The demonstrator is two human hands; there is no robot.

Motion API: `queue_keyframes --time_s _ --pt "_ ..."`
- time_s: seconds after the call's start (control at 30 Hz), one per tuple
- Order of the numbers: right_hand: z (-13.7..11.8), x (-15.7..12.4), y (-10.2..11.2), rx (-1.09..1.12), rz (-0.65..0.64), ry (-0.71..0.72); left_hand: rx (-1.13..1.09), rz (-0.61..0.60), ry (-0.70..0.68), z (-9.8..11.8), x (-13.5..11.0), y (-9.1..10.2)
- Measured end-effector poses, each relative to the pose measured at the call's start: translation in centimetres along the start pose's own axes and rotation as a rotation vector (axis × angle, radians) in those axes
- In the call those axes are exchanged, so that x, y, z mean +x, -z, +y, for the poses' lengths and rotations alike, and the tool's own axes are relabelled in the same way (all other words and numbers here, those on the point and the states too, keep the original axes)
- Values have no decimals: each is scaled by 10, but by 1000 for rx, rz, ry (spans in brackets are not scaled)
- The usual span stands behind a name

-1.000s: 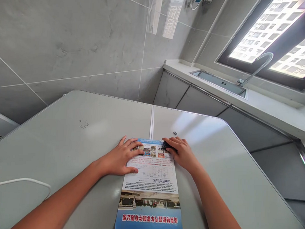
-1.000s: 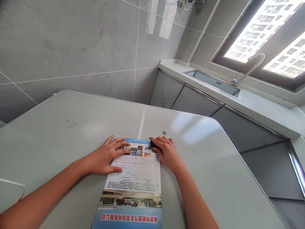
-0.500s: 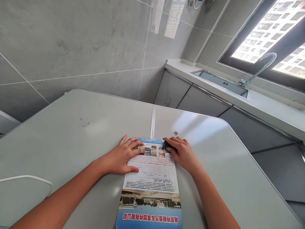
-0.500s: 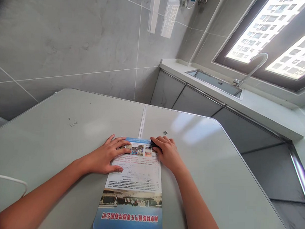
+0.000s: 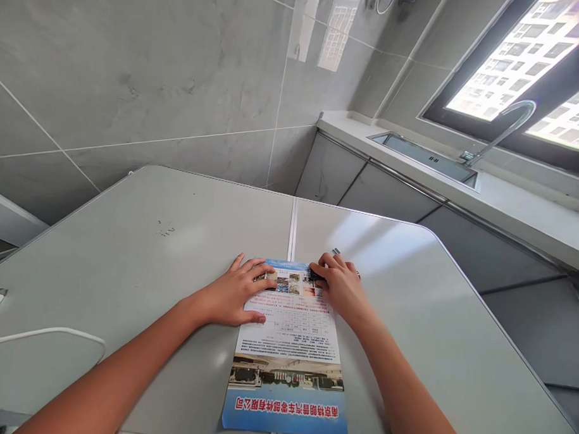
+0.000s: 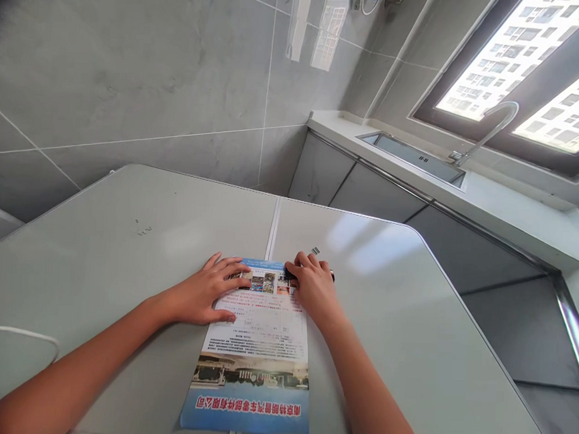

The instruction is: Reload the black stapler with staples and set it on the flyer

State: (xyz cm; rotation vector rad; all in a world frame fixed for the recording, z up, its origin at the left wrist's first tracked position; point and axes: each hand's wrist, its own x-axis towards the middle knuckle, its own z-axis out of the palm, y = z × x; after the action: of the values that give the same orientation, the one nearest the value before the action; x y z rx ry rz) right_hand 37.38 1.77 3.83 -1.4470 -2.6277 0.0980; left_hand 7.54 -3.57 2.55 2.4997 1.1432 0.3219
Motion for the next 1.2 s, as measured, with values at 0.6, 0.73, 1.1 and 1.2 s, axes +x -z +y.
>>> queue_keyframes --time_s 0.6,0.73,1.1,1.2 --pt "56 -17 10 87 214 -316 15 -25 41 -9 0 4" --pt "36 -15 16 155 423 -297 1 -2 46 -10 1 2" --pt "-68 -22 1 518 8 171 -226 400 243 -20 7 13" --pt "-70 -21 -3 503 -48 187 -446 434 301 -28 6 10"
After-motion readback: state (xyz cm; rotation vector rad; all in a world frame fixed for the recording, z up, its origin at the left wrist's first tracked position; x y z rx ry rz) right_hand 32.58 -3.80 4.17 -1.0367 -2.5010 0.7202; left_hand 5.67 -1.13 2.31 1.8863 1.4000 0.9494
